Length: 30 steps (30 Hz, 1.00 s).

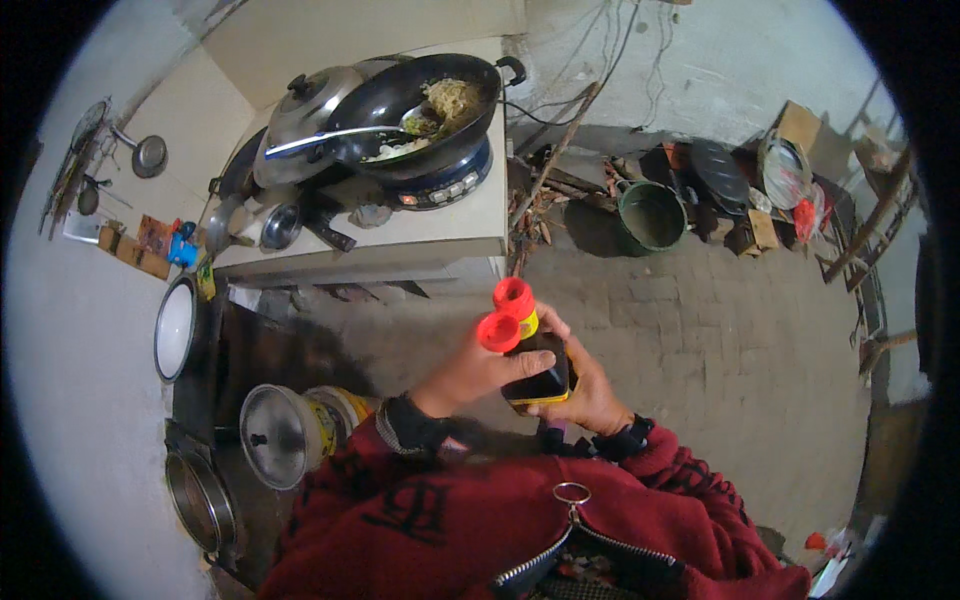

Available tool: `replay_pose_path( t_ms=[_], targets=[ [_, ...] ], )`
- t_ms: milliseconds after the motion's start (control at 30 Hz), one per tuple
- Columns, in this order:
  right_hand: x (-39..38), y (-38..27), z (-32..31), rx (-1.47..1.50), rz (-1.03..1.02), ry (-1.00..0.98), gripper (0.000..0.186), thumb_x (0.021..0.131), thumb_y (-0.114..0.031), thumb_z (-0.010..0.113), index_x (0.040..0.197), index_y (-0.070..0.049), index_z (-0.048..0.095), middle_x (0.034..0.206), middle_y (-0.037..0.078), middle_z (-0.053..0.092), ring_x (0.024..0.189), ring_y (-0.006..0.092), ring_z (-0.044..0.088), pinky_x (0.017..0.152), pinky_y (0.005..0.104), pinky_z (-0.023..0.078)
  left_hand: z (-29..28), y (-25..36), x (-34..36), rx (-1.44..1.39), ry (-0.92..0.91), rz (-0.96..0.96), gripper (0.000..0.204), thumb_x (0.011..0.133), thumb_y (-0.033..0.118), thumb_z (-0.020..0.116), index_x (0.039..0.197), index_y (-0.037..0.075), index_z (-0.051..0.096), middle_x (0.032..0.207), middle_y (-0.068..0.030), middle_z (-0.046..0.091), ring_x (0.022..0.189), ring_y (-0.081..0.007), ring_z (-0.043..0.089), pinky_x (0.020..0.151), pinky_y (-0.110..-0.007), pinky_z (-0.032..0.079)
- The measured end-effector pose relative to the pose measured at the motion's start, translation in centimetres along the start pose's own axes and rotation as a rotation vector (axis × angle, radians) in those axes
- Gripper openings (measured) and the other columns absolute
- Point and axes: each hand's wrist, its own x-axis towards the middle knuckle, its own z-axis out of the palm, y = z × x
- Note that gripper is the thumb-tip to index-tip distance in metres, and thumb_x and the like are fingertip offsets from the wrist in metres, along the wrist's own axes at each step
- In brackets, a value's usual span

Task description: The person adds sliced onions to a wok on a stove, then adds a white powder, a dark liquid, and a red paste from containers. The person uses a spoon to scoop the red paste and a ladle to stir the ingredients in the wok.

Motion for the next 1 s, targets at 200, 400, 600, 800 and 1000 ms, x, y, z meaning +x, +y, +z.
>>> replay_pose_path(
  t_ms=[200,400,600,800,1000],
  targets=[
    [5.4,-2.1,-2.7,0.102,0.095,-0.042,0.081,0.059,-0.011,0.083,0.126,-0.003,0.039,0.110,0.005,0.054,0.101,0.0132,0.052,0.087,0.0293,0.044,-4.4,0.1,2.5,0.160,0.081,0.106,0.054,0.080,0.011,0.067,0.127,0.000,0.042,0.123,-0.0083,0.049,0.116,-0.0190,0.046,0.099,-0.034,0.037],
    [11.7,-4.0,-3.9,-0.093,0.136,-0.040,0.084,0.056,-0.014,0.084,0.125,-0.002,0.039,0.110,0.006,0.055,0.101,0.0138,0.053,0.091,0.0294,0.043,-11.0,-0.7,3.7,-0.005,0.054,0.098,0.065,0.079,0.005,0.066,0.135,0.001,0.033,0.131,-0.0105,0.044,0.122,-0.0215,0.043,0.100,-0.037,0.037],
    [16.5,-5.8,-5.7,-0.151,0.220,-0.060,0.083,0.055,-0.019,0.085,0.123,0.000,0.042,0.111,0.006,0.054,0.102,0.0130,0.051,0.091,0.0275,0.041,-14.4,-0.1,7.8,-0.005,-0.090,0.082,0.064,0.078,0.007,0.068,0.133,0.001,0.036,0.127,-0.0097,0.047,0.117,-0.0198,0.047,0.098,-0.035,0.040],
    [21.2,-6.7,-10.4,-0.246,0.196,-0.184,0.081,0.054,-0.020,0.084,0.122,0.000,0.044,0.110,0.005,0.054,0.102,0.0140,0.051,0.091,0.0273,0.040,-16.0,0.7,11.9,0.234,-0.062,0.059,0.067,0.077,0.012,0.069,0.135,0.007,0.036,0.119,-0.0117,0.054,0.104,-0.0186,0.055,0.086,-0.035,0.047],
    [26.7,-8.4,-14.2,-0.177,0.208,-0.286,0.078,0.054,-0.018,0.081,0.122,-0.002,0.046,0.108,0.005,0.054,0.102,0.0134,0.050,0.091,0.0271,0.039,-16.8,4.9,14.0,0.210,0.021,-0.104,0.064,0.078,0.004,0.064,0.135,0.004,0.035,0.117,-0.0130,0.055,0.102,-0.0202,0.057,0.088,-0.033,0.046]
  ],
)
